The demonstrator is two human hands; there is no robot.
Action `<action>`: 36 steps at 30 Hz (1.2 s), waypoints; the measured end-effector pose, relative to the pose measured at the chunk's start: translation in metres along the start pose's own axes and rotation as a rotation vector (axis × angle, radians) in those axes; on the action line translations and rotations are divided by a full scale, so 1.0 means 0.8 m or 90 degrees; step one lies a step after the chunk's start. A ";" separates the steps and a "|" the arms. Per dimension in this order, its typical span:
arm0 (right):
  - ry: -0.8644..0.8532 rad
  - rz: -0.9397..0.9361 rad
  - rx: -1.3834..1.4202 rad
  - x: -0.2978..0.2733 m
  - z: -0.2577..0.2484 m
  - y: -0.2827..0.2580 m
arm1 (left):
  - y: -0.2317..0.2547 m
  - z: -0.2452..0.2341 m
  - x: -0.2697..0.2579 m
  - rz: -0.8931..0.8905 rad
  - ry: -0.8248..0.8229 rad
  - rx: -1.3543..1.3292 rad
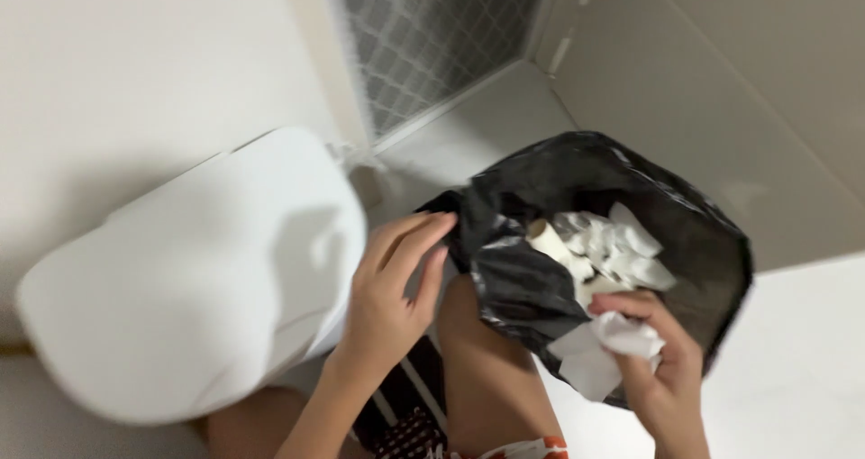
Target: The recorder uses wet wipes to clean the interior and exterior of a white plastic bin/diaper pail.
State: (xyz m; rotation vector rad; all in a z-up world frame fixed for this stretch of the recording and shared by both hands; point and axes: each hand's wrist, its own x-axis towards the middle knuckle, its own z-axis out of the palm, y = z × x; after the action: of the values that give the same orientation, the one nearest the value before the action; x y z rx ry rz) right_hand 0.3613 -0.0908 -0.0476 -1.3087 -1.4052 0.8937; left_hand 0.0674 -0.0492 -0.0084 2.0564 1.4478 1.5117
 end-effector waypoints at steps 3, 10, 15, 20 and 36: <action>-0.212 -0.011 0.055 -0.006 0.038 0.012 | -0.021 -0.057 -0.065 -0.046 -0.075 0.324; -0.587 -0.054 0.024 -0.002 0.181 -0.057 | -0.010 -0.158 -0.157 -0.251 -0.006 0.376; -0.691 -0.112 0.120 -0.026 0.262 -0.051 | 0.024 -0.148 -0.180 -0.381 -0.032 -0.271; -0.619 0.075 0.098 -0.013 0.300 -0.015 | -0.018 -0.169 -0.229 -0.622 -0.009 -0.203; -0.612 0.182 -0.030 0.015 0.307 0.004 | -0.012 -0.189 -0.238 -0.428 0.116 -0.135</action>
State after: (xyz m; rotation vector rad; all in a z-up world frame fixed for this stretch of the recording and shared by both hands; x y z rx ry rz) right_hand 0.1264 -0.0535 -0.1102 -1.1625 -1.9715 1.8459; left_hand -0.0597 -0.2489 -0.0625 1.1545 1.7146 1.4851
